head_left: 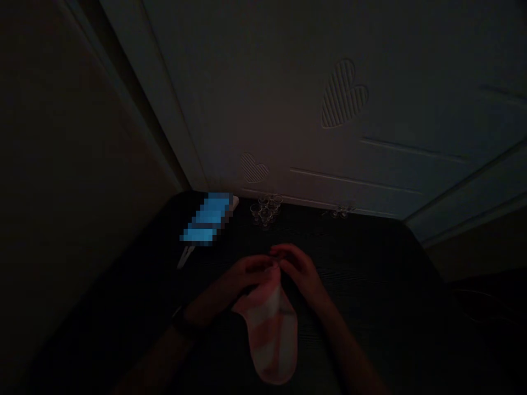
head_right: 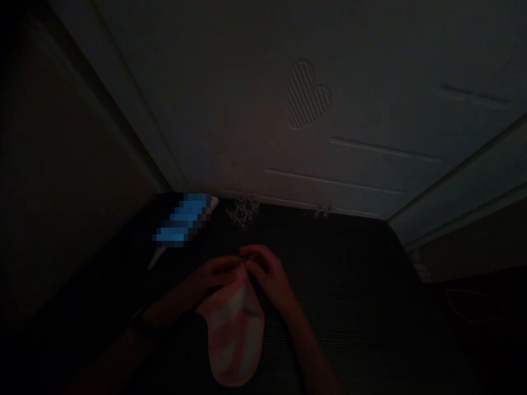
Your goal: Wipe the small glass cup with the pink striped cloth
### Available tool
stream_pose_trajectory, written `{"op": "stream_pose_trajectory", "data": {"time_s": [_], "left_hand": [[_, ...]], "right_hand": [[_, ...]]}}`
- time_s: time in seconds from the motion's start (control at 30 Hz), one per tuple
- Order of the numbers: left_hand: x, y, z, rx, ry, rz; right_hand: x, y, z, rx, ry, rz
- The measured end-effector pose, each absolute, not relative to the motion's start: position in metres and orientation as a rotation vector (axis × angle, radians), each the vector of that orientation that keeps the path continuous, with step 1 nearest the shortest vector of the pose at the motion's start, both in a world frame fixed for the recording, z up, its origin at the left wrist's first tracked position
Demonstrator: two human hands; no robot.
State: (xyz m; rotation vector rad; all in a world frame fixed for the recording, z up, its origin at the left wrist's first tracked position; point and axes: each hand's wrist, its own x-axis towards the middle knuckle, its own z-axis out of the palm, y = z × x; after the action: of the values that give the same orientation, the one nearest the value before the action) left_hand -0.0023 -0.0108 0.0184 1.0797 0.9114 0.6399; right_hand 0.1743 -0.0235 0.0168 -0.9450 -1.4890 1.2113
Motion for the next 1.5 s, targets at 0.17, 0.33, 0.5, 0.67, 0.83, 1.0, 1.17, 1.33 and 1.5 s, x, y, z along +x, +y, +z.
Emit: {"op": "stream_pose_trajectory", "data": {"time_s": [0.17, 0.33, 0.5, 0.67, 0.83, 1.0, 1.17, 1.33, 1.5], "left_hand": [[-0.004, -0.006, 0.014, 0.971, 0.947, 0.769], [-0.006, -0.003, 0.018, 0.903, 1.006, 0.964], [-0.005, -0.003, 0.023, 1.004, 1.063, 1.006], [-0.005, -0.001, 0.019, 1.101, 1.063, 0.972], [-0.006, 0.001, 0.02, 1.182, 1.038, 0.848], [-0.005, 0.002, 0.024, 1.323, 1.011, 0.764], [-0.001, -0.003, 0.022, 1.435, 0.98, 0.727], [0.003, -0.007, 0.022, 1.433, 0.979, 0.701], [-0.001, -0.004, 0.022, 1.4, 1.067, 0.761]], "right_hand": [[0.173, -0.021, 0.007, -1.099, -1.423, 1.064], [0.172, -0.024, 0.009, -1.0, -1.472, 1.198], [0.167, -0.028, 0.013, -1.113, -1.615, 1.195], [0.168, -0.026, 0.013, -1.229, -1.582, 1.124], [0.174, -0.025, 0.011, -1.196, -1.496, 1.131], [0.178, -0.023, 0.01, -1.193, -1.461, 1.096], [0.177, -0.023, 0.007, -1.196, -1.44, 1.165], [0.177, -0.022, 0.003, -1.195, -1.355, 1.181], [0.179, -0.02, 0.008, -1.141, -1.282, 1.07]]}}
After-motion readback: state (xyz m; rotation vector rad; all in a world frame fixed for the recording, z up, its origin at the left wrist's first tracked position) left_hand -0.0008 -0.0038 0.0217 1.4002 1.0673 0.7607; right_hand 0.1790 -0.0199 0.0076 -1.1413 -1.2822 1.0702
